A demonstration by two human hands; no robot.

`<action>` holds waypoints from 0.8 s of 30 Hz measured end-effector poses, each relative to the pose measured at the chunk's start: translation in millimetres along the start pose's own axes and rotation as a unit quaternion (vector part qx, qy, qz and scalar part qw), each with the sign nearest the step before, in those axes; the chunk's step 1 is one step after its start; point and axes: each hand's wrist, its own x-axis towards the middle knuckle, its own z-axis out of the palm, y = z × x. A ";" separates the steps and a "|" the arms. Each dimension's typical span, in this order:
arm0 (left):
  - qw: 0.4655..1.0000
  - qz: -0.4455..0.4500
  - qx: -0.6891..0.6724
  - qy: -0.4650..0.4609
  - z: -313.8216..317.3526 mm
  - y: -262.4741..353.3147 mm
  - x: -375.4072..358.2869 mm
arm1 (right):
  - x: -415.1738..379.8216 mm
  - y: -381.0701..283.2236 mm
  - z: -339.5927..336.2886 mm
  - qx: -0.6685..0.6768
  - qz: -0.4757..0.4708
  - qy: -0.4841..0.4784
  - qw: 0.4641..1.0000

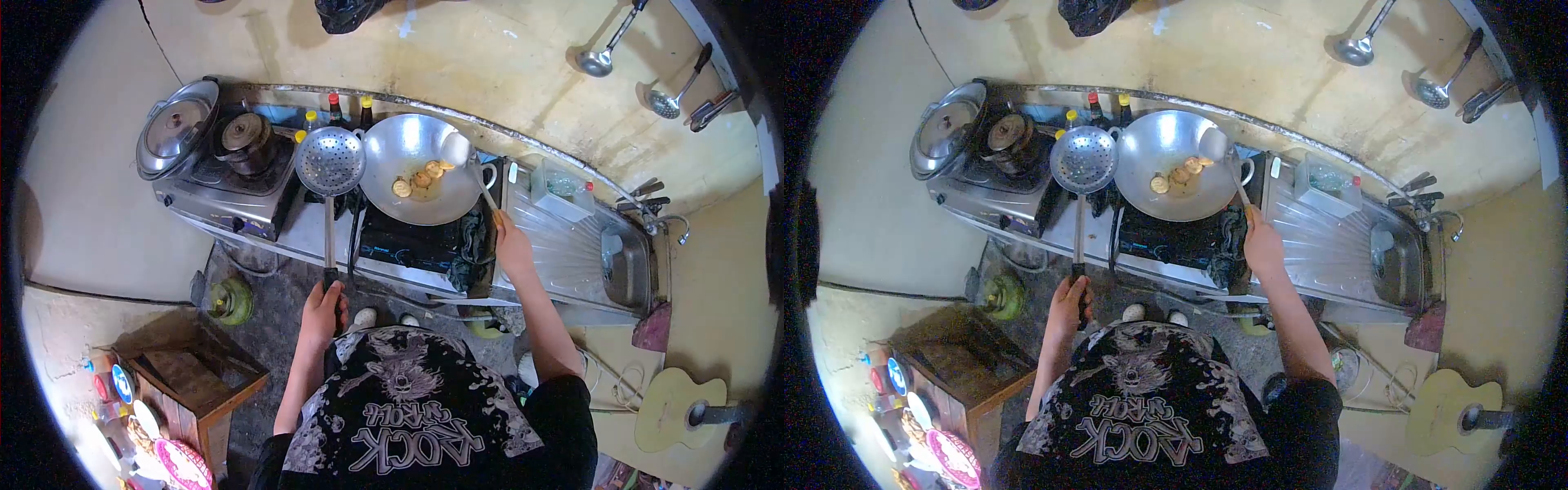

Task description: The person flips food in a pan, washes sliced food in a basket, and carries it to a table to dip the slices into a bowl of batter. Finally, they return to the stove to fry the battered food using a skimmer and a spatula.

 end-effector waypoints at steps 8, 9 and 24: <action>0.999 0.030 0.035 -0.015 2.5 -4.8 0.9 | 20.3 10.2 21.9 -0.045 -0.010 0.028 0.999; 0.999 0.026 0.034 -0.014 3.9 -4.3 -0.5 | 25.3 17.0 30.8 -0.021 -0.020 0.030 0.999; 0.999 0.027 0.025 -0.011 4.6 -10.2 -7.9 | -23.2 -9.4 -1.3 0.082 -0.072 0.006 0.994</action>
